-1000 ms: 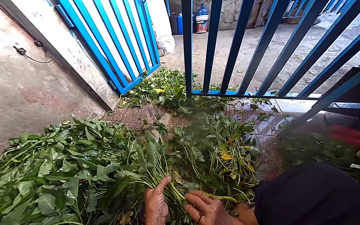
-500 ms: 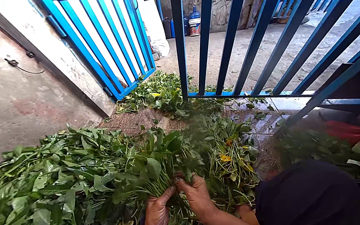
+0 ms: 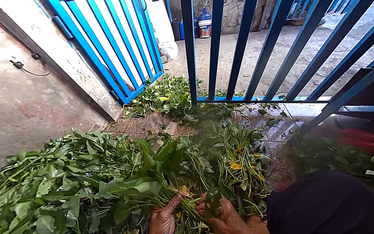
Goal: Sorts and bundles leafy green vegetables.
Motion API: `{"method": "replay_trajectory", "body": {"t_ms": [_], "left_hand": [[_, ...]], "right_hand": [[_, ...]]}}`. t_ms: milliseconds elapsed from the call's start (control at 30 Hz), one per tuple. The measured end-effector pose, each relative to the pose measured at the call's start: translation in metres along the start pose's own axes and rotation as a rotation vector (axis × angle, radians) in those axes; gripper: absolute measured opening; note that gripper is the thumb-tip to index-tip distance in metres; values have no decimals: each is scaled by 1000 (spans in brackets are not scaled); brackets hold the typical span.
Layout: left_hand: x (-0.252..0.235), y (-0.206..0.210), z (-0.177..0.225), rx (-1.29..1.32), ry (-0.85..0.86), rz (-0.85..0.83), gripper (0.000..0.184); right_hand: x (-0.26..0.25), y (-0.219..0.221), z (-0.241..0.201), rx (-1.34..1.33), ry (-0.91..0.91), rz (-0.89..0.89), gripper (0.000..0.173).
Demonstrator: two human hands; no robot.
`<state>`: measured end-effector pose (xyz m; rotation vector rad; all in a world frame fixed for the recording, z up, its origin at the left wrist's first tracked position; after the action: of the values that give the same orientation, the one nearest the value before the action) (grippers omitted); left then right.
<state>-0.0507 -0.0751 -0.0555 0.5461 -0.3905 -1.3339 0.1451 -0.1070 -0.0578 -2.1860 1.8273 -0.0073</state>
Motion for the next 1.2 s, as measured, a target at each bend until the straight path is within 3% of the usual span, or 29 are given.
{"method": "replay_trajectory", "body": {"t_ms": [100, 167, 300, 333, 400, 500, 600, 700, 800, 1033, 1200], "left_hand": [[-2, -6, 0, -28, 14, 82, 22], [-4, -18, 6, -84, 8, 191, 22], [-2, -30, 17, -325, 10, 343, 33], [-2, -32, 17, -375, 11, 355, 36], [-2, -34, 14, -418, 8, 365, 38], [-1, -25, 3, -373, -21, 322, 42], [2, -10, -3, -304, -46, 281, 46], [2, -14, 0, -292, -36, 306, 49], [2, -22, 0, -322, -50, 332, 53], [1, -15, -5, -245, -23, 352, 37], [-5, -49, 42, -258, 134, 542, 25]], "right_hand": [[8, -3, -5, 185, -114, -69, 20], [17, -2, 3, 298, -77, -177, 22], [29, -14, 51, 669, 641, -566, 42], [28, -18, 52, 783, 736, -596, 43], [11, -15, 33, 846, 663, -485, 39], [-16, 15, -1, 620, 470, -370, 41], [-32, 49, 4, 232, 446, -337, 45], [-40, 56, 13, 130, 410, -318, 38], [-43, 52, 12, 164, 380, -358, 36], [-52, 58, -7, 627, 393, -446, 44], [-27, 16, 29, 809, 326, -380, 42]]}}
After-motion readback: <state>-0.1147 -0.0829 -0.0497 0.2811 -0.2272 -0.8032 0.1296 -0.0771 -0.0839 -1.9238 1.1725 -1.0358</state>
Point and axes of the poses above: each hand's wrist, its own x-axis away from the middle knuckle, its own y-axis out of the palm, z = x × y, the point moved 10 cm from there along -x, towards the middle knuckle, and after that the axes turned 8 degrees about y, right-handed, at the moved point
